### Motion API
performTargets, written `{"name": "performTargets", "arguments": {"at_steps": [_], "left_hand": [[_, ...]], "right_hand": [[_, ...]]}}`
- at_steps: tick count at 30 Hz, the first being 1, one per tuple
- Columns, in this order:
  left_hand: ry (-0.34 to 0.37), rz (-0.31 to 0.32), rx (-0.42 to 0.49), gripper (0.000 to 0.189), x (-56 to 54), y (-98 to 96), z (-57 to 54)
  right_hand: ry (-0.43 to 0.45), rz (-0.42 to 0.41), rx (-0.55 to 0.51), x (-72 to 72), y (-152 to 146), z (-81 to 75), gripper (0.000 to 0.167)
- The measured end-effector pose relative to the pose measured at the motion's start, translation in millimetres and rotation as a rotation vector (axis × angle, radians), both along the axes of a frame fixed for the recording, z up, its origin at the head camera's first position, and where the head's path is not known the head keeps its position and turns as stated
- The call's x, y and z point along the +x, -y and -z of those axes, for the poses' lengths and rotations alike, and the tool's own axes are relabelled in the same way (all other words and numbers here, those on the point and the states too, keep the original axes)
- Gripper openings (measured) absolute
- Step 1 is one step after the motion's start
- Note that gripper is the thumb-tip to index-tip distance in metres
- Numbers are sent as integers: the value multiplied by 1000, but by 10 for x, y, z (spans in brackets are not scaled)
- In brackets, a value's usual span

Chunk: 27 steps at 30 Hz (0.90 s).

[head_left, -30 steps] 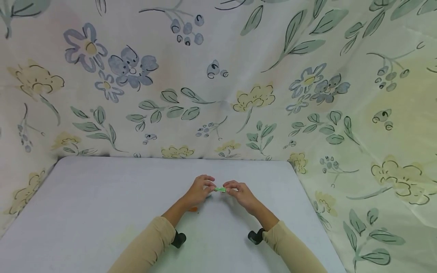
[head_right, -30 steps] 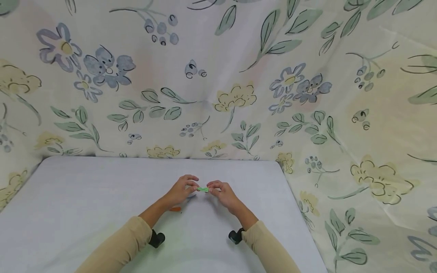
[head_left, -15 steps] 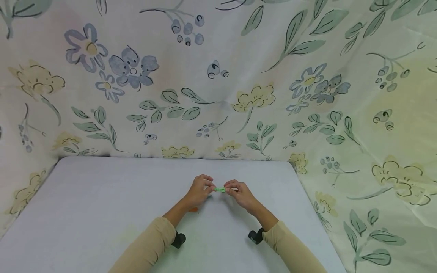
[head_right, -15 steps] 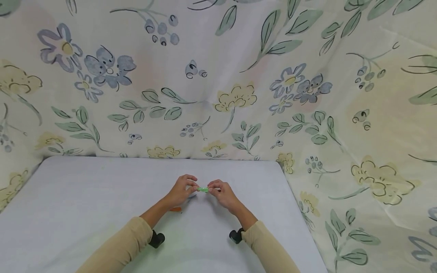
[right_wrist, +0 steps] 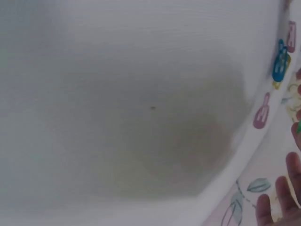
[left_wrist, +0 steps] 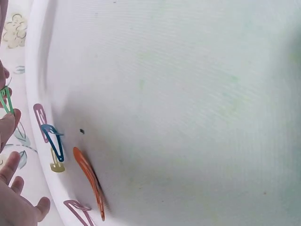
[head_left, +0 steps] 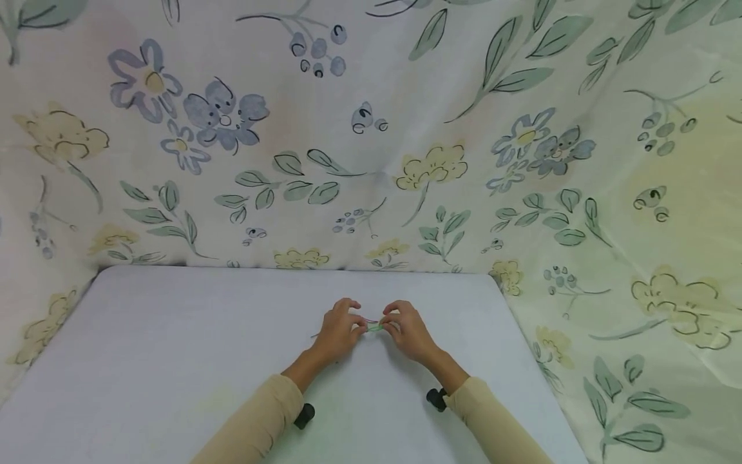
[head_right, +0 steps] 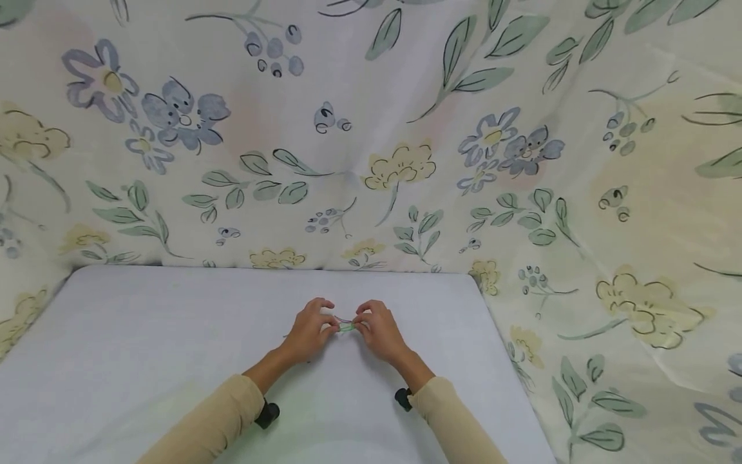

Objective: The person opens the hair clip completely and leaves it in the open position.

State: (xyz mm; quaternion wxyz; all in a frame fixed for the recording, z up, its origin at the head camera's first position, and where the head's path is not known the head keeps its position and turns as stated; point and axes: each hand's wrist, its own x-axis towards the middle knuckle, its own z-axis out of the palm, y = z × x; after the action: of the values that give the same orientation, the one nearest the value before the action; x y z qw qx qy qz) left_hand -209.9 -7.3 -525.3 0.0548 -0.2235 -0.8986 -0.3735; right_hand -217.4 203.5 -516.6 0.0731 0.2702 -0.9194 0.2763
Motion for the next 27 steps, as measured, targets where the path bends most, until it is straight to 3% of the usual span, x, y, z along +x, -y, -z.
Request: {"name": "performTargets", "arguments": {"at_steps": [3, 7, 13, 21, 27], "left_hand": [[-42, -1, -35, 5, 12, -2, 31], [-90, 1, -92, 5, 13, -2, 70], [-93, -17, -154, 5, 9, 6, 132], [-78, -35, -140, 5, 45, 30, 196], [-62, -6, -111, 8, 66, 61, 175]], "right_hand": [[-68, -13, 105, -1, -3, 57, 6], [-89, -19, 174, 3, -4, 117, 7], [-118, -40, 218, -3, 17, 166, 8], [-99, -51, 242, 16, 33, 190, 8], [-68, -49, 256, 25, 22, 180, 12]]}}
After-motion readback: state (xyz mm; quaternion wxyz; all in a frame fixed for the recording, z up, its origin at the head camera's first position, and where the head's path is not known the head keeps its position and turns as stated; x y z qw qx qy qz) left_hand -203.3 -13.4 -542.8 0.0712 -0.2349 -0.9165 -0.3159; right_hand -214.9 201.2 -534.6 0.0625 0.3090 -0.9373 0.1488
